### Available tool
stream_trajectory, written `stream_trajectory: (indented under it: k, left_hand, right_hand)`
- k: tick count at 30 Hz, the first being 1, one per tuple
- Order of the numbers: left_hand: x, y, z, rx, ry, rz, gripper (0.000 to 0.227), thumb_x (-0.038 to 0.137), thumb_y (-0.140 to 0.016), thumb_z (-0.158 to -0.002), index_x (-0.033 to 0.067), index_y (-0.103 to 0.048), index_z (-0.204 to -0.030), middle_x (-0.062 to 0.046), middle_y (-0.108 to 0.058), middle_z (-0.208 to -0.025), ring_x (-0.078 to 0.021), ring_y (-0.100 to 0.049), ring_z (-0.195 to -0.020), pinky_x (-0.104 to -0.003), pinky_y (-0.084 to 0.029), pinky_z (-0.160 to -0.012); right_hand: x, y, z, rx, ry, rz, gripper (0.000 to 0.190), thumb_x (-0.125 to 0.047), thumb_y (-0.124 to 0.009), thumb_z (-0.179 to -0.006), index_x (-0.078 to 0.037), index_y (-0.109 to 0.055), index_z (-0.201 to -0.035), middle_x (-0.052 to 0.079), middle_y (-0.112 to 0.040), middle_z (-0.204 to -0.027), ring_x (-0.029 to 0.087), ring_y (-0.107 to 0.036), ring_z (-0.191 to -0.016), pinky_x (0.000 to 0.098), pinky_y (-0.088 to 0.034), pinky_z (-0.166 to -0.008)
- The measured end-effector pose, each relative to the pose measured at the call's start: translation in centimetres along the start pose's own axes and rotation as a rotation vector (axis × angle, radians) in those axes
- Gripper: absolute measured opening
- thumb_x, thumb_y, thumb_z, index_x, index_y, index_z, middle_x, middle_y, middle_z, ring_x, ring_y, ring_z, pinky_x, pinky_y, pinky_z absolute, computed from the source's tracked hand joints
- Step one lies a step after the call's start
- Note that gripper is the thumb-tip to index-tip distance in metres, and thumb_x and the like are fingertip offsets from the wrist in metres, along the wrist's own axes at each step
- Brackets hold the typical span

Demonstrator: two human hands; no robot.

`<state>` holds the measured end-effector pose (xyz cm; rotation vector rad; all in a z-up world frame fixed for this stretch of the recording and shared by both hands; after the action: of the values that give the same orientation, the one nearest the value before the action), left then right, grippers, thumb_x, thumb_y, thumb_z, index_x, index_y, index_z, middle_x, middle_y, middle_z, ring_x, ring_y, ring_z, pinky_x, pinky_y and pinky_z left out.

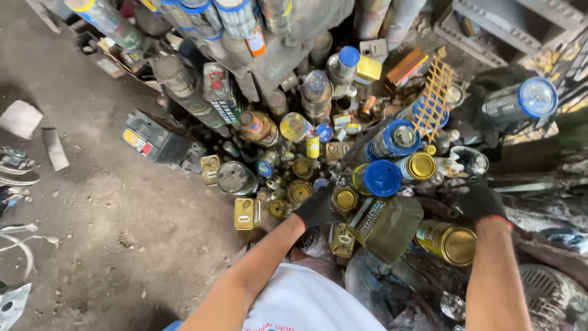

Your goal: Selecting and checking various paint and thinner cans in an automotive storage area.

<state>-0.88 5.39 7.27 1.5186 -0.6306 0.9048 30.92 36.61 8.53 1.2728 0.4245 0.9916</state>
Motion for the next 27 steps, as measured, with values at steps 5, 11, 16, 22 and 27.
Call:
stream_trajectory:
  k: [5, 11, 16, 22, 27]
  left_hand:
    - [-2.5, 2.4, 1.0, -0.059, 0.072, 0.103, 0.106, 0.038, -0.09, -0.066, -0.0015, -0.038, -0.15, -0.03, -0.059, -0.137, -0.0448, -0.059, -0.126, -0.049, -0.05, -0.104]
    - [-13.2, 6.8, 5.5, 0.086, -0.006, -0.093, 0.094, 0.037, -0.092, -0.073, -0.0047, -0.044, -0.142, -0.034, -0.055, -0.138, -0.0465, -0.054, -0.13, -0.05, -0.047, -0.108]
    - [-15.8, 18.2, 11.5, 0.106, 0.288, 0.045, 0.088, 0.041, -0.087, -0.074, -0.0034, -0.05, -0.139, -0.028, -0.063, -0.13, -0.0398, -0.061, -0.123, -0.045, -0.049, -0.102]
    - [-31.6, 29.4, 21.7, 0.229, 0.47, -0.004, 0.076, 0.044, -0.082, -0.077, 0.0028, -0.056, -0.135, -0.023, -0.068, -0.13, -0.0343, -0.066, -0.121, -0.039, -0.052, -0.101]
    - [-46.5, 39.4, 36.5, 0.36, 0.67, 0.027, 0.077, 0.045, -0.077, -0.079, -0.0013, -0.053, -0.137, -0.025, -0.065, -0.129, -0.0371, -0.064, -0.12, -0.041, -0.053, -0.097]
  right_hand:
    - [-0.7, 16.7, 8.2, 0.273, -0.545, -0.578, 0.043, -0.039, -0.068, -0.092, -0.011, -0.071, -0.124, 0.024, -0.074, -0.106, 0.046, -0.069, -0.102, 0.0548, -0.055, -0.087]
    - [-8.8, 33.4, 11.2, 0.51, -0.468, -0.39, 0.048, -0.036, -0.075, -0.099, -0.006, -0.064, -0.135, 0.018, -0.073, -0.107, 0.036, -0.072, -0.096, 0.0463, -0.057, -0.085]
    - [-21.7, 50.3, 4.8, 0.688, -0.22, -0.597, 0.062, -0.027, -0.084, -0.089, -0.004, -0.06, -0.142, 0.016, -0.072, -0.111, 0.028, -0.073, -0.098, 0.0394, -0.057, -0.084]
    - [-33.9, 61.6, -11.1, 0.986, 0.322, -0.779, 0.081, -0.025, -0.092, -0.095, -0.003, -0.043, -0.156, 0.016, -0.071, -0.125, 0.023, -0.069, -0.108, 0.0358, -0.058, -0.094]
    - [-41.1, 71.7, -27.1, 1.155, 0.42, -0.461, 0.067, -0.029, -0.093, -0.096, 0.0, -0.054, -0.143, 0.023, -0.069, -0.136, 0.041, -0.068, -0.122, 0.0445, -0.056, -0.099]
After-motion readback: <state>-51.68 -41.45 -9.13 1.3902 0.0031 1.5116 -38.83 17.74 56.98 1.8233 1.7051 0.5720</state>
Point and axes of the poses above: each hand's wrist, its own z-axis away from the middle knuckle, its own y-axis out of the back of the hand, x = y × z, the point moved 9 cm from there along -z, towards the middle knuckle
